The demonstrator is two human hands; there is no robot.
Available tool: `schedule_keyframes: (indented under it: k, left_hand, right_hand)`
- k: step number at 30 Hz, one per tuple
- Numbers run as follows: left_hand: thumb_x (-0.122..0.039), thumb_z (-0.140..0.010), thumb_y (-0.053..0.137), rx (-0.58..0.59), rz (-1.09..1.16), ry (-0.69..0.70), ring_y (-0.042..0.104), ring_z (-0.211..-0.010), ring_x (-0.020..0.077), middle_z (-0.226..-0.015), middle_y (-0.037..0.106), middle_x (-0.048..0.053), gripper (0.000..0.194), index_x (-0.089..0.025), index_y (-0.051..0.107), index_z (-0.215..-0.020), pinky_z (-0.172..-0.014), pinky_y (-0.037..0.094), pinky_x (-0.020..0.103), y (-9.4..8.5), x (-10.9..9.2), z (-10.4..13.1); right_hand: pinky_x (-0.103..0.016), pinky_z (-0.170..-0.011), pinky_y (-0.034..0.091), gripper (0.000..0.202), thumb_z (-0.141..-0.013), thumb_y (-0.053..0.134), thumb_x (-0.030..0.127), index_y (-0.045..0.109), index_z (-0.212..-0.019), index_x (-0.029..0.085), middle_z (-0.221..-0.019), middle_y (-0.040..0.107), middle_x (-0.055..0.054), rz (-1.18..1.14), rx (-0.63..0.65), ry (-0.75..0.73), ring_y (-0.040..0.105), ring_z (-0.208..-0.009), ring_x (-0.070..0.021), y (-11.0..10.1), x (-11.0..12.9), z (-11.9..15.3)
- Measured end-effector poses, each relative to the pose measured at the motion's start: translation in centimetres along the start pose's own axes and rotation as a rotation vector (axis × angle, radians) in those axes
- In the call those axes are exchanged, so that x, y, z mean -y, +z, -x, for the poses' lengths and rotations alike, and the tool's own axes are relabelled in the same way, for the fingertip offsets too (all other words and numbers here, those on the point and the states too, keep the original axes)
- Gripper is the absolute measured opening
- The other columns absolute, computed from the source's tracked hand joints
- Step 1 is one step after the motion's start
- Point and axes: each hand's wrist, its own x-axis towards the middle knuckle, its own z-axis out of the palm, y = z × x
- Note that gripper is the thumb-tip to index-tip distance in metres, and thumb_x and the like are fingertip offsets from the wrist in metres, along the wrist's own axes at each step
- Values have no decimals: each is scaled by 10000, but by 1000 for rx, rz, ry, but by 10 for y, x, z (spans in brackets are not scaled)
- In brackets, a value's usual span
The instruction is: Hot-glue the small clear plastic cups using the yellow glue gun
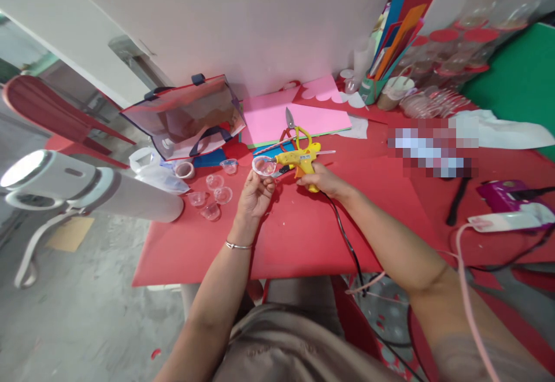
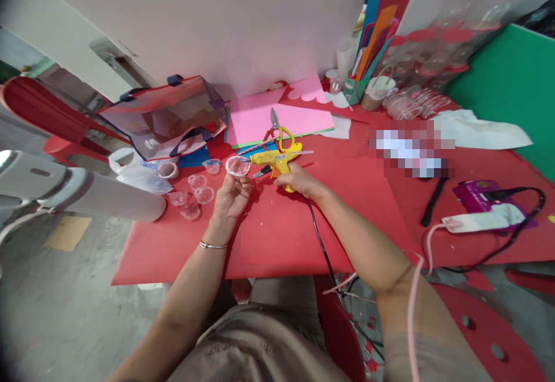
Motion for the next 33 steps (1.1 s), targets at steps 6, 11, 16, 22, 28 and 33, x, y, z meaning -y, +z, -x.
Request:
schedule_keyframes:
  k: [6,11,16,22,28,33]
  left_hand:
    - [-244,-918,812,17,14,-2,608,-665,56,-736,601,-35,325,-194,690,-1216,-646,514,140,-1,0,0]
    - [-248,-932,796,16,22,1,610,-658,61,-736,602,-35,345,-218,678,-1255,-643,528,144,0,0,0]
    - [-246,-935,791,29,25,-1,611,-666,57,-749,604,-34,326,-218,682,-1241,-647,526,137,-2,0,-1]
    - [-249,-959,760,2,7,-3,604,-663,60,-744,597,-30,275,-221,695,-1225,-650,525,140,0,0,0]
    - [-247,-935,792,8,18,-7,600,-663,53,-749,592,-36,293,-217,690,-1208,-651,526,132,-1,0,-1]
    - [-222,-947,771,0,31,0,589,-658,50,-756,591,-34,240,-199,693,-1173,-643,522,130,2,0,0]
  right_hand:
    - [-284,-504,296,272,-566,772,295,585,-747,215,-626,527,28,2,-5,-1,450,-548,-126,1,1,1]
    - [-281,-506,299,275,-575,769,297,578,-756,219,-631,533,23,5,0,2,460,-565,-134,1,2,1]
    - [-279,-512,300,288,-575,770,300,570,-768,225,-630,526,29,3,-2,3,451,-563,-132,0,0,0]
    - [-281,-498,280,277,-567,765,301,560,-740,229,-598,500,38,8,-10,9,423,-539,-124,2,1,1]
    - [-283,-499,284,289,-554,765,305,566,-747,224,-603,513,39,2,-13,17,431,-535,-122,3,4,2]
    - [-285,-502,288,286,-567,771,301,568,-752,224,-605,513,37,3,-6,13,434,-533,-121,2,2,2]
